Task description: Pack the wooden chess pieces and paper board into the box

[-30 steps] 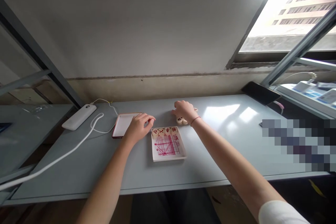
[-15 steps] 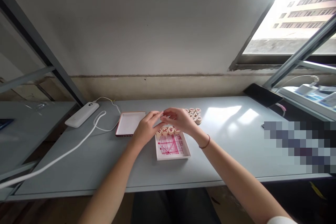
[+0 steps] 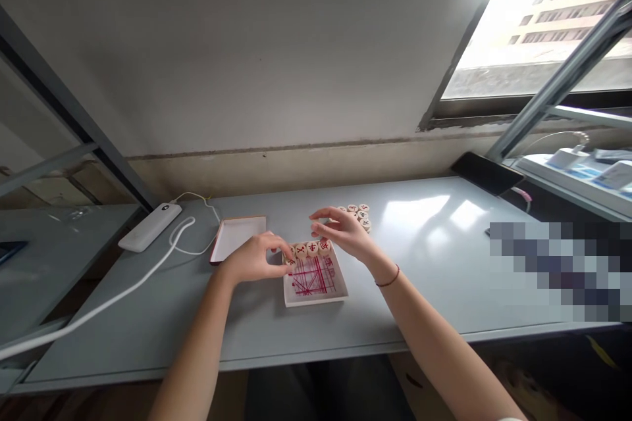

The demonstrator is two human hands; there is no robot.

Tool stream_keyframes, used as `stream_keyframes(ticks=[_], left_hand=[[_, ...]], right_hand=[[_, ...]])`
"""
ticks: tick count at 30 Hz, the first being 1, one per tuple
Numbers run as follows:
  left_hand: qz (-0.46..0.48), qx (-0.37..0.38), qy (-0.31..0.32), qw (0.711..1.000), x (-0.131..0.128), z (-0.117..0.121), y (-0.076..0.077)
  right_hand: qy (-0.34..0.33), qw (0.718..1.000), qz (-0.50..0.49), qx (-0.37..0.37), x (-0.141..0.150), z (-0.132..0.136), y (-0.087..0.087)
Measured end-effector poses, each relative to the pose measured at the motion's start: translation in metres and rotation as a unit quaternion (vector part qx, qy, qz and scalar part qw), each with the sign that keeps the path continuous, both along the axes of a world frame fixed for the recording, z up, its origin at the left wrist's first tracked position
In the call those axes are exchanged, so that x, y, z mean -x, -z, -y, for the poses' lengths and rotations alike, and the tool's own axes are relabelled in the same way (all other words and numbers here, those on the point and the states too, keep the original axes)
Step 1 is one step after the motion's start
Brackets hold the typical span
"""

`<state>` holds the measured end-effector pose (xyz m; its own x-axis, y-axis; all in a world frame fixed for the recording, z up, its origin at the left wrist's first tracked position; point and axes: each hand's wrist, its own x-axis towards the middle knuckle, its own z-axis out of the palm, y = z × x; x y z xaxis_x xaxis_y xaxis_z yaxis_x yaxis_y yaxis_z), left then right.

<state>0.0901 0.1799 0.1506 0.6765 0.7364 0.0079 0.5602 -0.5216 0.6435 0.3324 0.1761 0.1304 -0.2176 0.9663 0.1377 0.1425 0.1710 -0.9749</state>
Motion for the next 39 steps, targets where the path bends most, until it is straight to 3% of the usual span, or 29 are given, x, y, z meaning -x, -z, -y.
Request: stream_keyframes(ticks=[6,11,16,19,24,28,33,37,39], left_hand=[[-0.036,0.019,0.022,0.999,-0.01,0.001,0.009],[-0.024,-0.001,0.004,1.0,-0.009,0.0,0.011],[-0.005,-0.107,-0.091,0.99,-0.001,-0.011,0.017],[0.01,-0.133,-0.114,0.985,0.0,-0.015,0.022],[0.011,-0.123,-0.116,0.986,-0.004,-0.014,0.029],[0.009,-0.124,-0.096,0.988,-0.009,-0.012,0.03],[0.0,-0.123,-0.069,0.99,-0.014,-0.011,0.03],[-0.007,-0.139,-0.07,0.988,-0.014,-0.012,0.032],[-0.01,-0.144,-0.071,0.987,-0.014,-0.012,0.032]], right_hand=[[-0.033,0.997,0.052,-0.037,0.004,0.006,-0.005],[-0.13,0.981,0.125,-0.07,0.009,0.011,-0.006],[-0.156,0.928,0.251,-0.227,0.026,0.021,0.001],[-0.147,0.888,0.32,-0.295,0.035,0.026,0.006],[-0.123,0.845,0.414,-0.317,0.039,0.026,0.011],[-0.113,0.828,0.437,-0.331,0.04,0.022,0.016],[-0.108,0.831,0.428,-0.339,0.041,0.022,0.017],[-0.095,0.875,0.363,-0.305,0.029,0.02,0.007],[-0.043,0.902,0.349,-0.252,0.015,0.01,0.001]])
